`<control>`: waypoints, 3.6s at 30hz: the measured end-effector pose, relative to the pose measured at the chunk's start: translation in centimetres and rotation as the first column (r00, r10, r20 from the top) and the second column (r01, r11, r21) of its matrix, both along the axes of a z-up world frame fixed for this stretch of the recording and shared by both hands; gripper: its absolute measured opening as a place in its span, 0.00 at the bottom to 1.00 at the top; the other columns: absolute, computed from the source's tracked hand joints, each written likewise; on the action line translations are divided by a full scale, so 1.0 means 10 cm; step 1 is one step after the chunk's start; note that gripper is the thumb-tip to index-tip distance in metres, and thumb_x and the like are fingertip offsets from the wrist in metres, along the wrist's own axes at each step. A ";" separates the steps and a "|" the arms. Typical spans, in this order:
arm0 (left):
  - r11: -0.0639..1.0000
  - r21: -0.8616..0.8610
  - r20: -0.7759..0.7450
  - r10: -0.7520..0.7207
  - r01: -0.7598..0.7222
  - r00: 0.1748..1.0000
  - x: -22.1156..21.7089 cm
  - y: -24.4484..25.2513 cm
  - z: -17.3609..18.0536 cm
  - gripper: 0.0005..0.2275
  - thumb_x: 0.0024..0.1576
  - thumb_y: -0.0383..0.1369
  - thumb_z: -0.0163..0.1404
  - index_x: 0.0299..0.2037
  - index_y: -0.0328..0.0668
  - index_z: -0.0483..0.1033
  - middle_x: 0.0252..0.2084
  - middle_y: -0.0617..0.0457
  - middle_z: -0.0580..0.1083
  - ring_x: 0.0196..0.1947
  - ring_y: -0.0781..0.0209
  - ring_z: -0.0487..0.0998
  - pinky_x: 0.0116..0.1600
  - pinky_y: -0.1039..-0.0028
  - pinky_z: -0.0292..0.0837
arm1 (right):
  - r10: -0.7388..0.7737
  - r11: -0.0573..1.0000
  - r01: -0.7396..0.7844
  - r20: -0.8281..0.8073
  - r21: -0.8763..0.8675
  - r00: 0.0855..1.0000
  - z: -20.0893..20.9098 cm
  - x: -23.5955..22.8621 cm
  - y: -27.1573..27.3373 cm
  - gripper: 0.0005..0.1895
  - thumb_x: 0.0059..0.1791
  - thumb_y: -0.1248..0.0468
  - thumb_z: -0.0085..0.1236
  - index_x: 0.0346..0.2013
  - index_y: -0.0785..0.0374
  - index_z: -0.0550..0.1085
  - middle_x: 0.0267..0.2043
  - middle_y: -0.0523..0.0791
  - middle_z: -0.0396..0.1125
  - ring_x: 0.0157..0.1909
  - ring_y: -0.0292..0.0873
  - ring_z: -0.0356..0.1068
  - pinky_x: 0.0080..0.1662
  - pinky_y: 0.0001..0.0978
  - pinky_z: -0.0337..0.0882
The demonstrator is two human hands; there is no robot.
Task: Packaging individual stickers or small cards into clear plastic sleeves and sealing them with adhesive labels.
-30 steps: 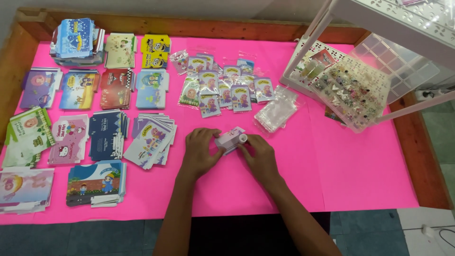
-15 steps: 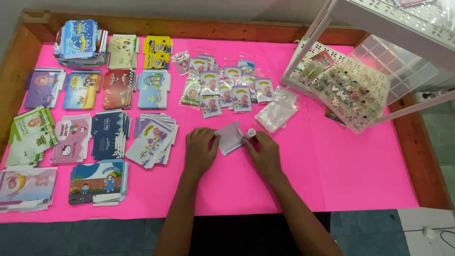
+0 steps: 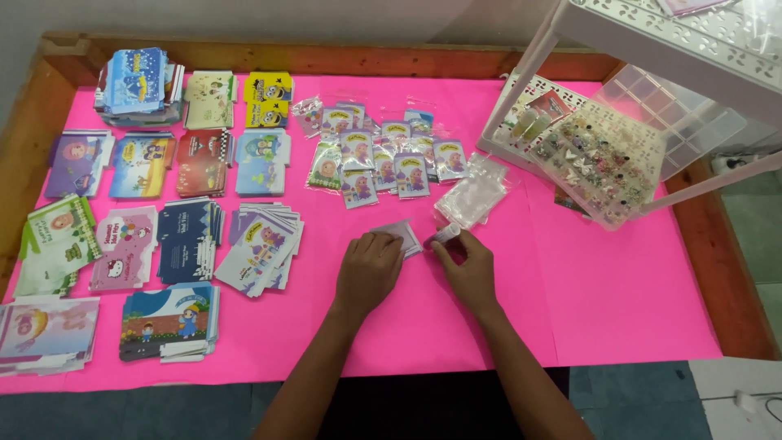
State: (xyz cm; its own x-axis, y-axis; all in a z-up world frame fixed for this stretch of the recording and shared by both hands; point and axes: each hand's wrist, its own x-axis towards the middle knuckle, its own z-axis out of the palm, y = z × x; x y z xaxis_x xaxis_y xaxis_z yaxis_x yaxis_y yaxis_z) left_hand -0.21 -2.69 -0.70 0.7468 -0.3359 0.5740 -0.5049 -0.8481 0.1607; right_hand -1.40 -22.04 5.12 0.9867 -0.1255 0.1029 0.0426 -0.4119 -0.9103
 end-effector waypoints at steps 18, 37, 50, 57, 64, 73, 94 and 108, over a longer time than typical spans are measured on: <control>0.998 -0.057 -0.221 0.004 -0.017 0.975 -0.08 0.03 0.27 0.08 0.56 0.37 0.52 0.43 0.50 0.81 0.43 0.55 0.75 0.51 0.56 0.75 0.58 0.58 0.66 | 0.366 0.917 -0.344 0.078 -0.203 0.927 -0.02 0.02 0.02 0.12 0.48 0.64 0.65 0.44 0.64 0.78 0.42 0.51 0.76 0.48 0.54 0.77 0.51 0.47 0.77; 0.996 -0.088 -0.176 0.014 -0.030 0.984 -0.06 0.03 0.17 0.09 0.56 0.36 0.51 0.43 0.52 0.82 0.43 0.58 0.76 0.51 0.58 0.76 0.58 0.60 0.65 | 0.384 0.891 -0.313 0.179 -0.330 0.906 -0.20 0.42 0.10 0.11 0.50 0.65 0.64 0.46 0.61 0.77 0.43 0.48 0.75 0.49 0.53 0.76 0.53 0.45 0.75; 0.995 -0.101 -0.222 0.003 -0.026 0.975 -0.06 0.03 0.18 0.09 0.57 0.34 0.50 0.43 0.51 0.82 0.43 0.56 0.76 0.52 0.56 0.76 0.60 0.59 0.65 | 0.330 0.934 -0.319 0.050 -0.160 0.943 0.09 0.03 -0.14 0.15 0.48 0.68 0.62 0.50 0.64 0.76 0.42 0.51 0.73 0.47 0.53 0.77 0.48 0.43 0.79; 0.993 -0.118 -0.250 -0.012 -0.018 0.968 -0.06 0.04 0.17 0.08 0.59 0.34 0.49 0.43 0.50 0.82 0.42 0.55 0.77 0.51 0.55 0.77 0.59 0.58 0.67 | 0.008 0.989 -0.010 -0.015 -0.150 1.000 -0.15 -0.01 -0.98 0.17 0.45 0.69 0.67 0.48 0.65 0.74 0.41 0.51 0.72 0.45 0.50 0.74 0.43 0.39 0.75; 0.991 -0.129 -0.300 -0.006 -0.035 0.954 -0.10 0.03 0.33 0.08 0.60 0.33 0.49 0.43 0.49 0.83 0.42 0.53 0.77 0.51 0.54 0.78 0.59 0.57 0.69 | -0.080 0.964 0.103 0.103 -0.245 0.991 0.21 -0.03 -1.17 0.11 0.48 0.69 0.67 0.45 0.68 0.79 0.40 0.52 0.66 0.43 0.51 0.72 0.46 0.42 0.78; 0.995 -0.100 -0.261 -0.012 -0.015 0.965 -0.07 0.03 0.27 0.07 0.60 0.33 0.50 0.43 0.50 0.82 0.42 0.53 0.77 0.51 0.54 0.77 0.58 0.58 0.69 | -0.083 0.925 0.084 0.018 -0.371 0.996 0.01 -0.04 -1.19 0.11 0.49 0.64 0.66 0.45 0.61 0.79 0.45 0.49 0.72 0.49 0.51 0.74 0.49 0.44 0.76; 0.993 -0.119 -0.235 -0.012 -0.017 0.972 -0.08 0.04 0.23 0.07 0.57 0.32 0.50 0.41 0.51 0.80 0.40 0.57 0.77 0.50 0.57 0.78 0.59 0.60 0.67 | 0.179 0.978 -0.142 0.262 -0.153 0.948 0.33 0.21 -0.03 0.21 0.49 0.68 0.57 0.58 0.62 0.73 0.54 0.51 0.68 0.50 0.55 0.72 0.45 0.44 0.74; 0.896 -0.411 -0.096 0.138 -0.166 0.986 0.00 0.19 -0.07 0.08 0.47 0.24 0.46 0.33 0.50 0.70 0.30 0.56 0.67 0.33 0.53 0.76 0.41 0.62 0.72 | 0.401 0.848 -0.283 0.193 -0.448 0.895 -0.31 0.37 0.15 0.14 0.47 0.68 0.60 0.46 0.52 0.79 0.39 0.43 0.73 0.44 0.47 0.73 0.49 0.41 0.73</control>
